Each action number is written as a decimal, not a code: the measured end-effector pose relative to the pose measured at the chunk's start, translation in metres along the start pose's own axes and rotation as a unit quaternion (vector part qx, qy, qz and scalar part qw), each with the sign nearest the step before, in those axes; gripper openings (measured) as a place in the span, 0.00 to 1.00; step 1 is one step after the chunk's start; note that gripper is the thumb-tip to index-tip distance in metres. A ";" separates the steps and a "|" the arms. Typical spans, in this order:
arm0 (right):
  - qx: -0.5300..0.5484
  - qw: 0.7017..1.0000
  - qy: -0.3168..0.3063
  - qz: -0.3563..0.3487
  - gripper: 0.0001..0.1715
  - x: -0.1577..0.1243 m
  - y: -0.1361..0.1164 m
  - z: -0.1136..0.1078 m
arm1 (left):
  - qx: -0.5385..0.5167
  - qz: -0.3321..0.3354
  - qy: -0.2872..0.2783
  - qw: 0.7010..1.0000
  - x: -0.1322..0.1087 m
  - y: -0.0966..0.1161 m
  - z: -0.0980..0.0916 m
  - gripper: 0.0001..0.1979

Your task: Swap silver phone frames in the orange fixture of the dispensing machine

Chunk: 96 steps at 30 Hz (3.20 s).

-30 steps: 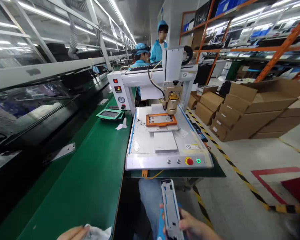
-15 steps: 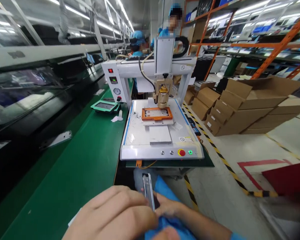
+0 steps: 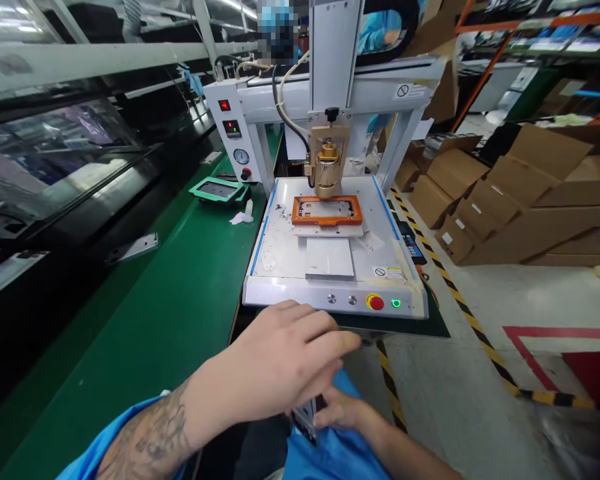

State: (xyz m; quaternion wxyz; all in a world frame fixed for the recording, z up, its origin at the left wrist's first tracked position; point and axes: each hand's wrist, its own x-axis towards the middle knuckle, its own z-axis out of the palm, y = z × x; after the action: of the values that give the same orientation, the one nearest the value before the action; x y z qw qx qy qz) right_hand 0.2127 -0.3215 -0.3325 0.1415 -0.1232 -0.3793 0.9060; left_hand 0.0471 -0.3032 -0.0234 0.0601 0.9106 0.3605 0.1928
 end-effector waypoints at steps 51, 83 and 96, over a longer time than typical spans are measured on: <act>0.180 0.979 -0.061 0.069 0.50 0.000 0.007 -0.032 | 0.146 -0.189 0.165 0.957 0.081 -0.160 0.108 0.11; 0.181 0.969 -0.137 0.101 0.49 0.002 -0.003 -0.036 | 0.133 -0.175 -0.092 0.971 0.133 -0.223 0.077 0.43; -0.353 0.914 0.168 -0.111 0.60 -0.141 -0.227 -0.029 | 0.114 -0.065 -0.044 0.990 0.162 -0.228 0.075 0.46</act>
State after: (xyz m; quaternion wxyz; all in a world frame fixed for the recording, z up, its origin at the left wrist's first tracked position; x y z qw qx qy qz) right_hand 0.3906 -0.1994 -0.1723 0.2497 -0.2724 -0.6565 0.6576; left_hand 0.0402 -0.0236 -0.0989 -0.0159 0.8937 0.4357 0.1056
